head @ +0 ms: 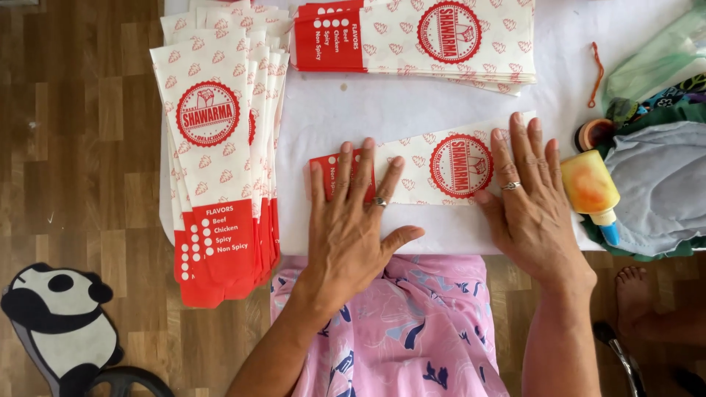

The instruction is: Assembling paper shawarma sleeves by applying glue to the edges and folding them to seal.

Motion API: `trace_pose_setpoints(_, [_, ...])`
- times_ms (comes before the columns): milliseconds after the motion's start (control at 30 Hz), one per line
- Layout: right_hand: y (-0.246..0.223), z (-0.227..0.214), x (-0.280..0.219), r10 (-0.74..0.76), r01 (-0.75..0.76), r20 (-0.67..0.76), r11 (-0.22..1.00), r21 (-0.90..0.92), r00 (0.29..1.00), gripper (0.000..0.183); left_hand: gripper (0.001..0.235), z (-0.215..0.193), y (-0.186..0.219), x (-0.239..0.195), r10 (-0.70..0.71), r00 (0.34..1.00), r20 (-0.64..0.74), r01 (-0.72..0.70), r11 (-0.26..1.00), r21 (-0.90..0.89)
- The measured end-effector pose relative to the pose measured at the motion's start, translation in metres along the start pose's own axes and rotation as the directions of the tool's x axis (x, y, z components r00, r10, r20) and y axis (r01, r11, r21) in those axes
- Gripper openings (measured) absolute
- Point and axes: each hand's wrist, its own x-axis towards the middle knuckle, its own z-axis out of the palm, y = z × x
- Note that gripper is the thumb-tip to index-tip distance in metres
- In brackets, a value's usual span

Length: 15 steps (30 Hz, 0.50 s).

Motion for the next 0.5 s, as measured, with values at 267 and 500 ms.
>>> trace_pose_setpoints(267, [0.005,-0.001,-0.016,0.149,-0.145,-0.107,0.989,0.043,0.983,0.079,0.104,0.005,-0.004,-0.02,-0.062,0.996,0.058,0.052,0.986,0.155])
trace_pose_setpoints(500, [0.004,-0.014,0.011,0.049,-0.087,-0.328,0.991,-0.103,0.943,0.044,0.11,0.01,0.016,-0.033,-0.017,0.982,-0.189,0.017,1.0,-0.003])
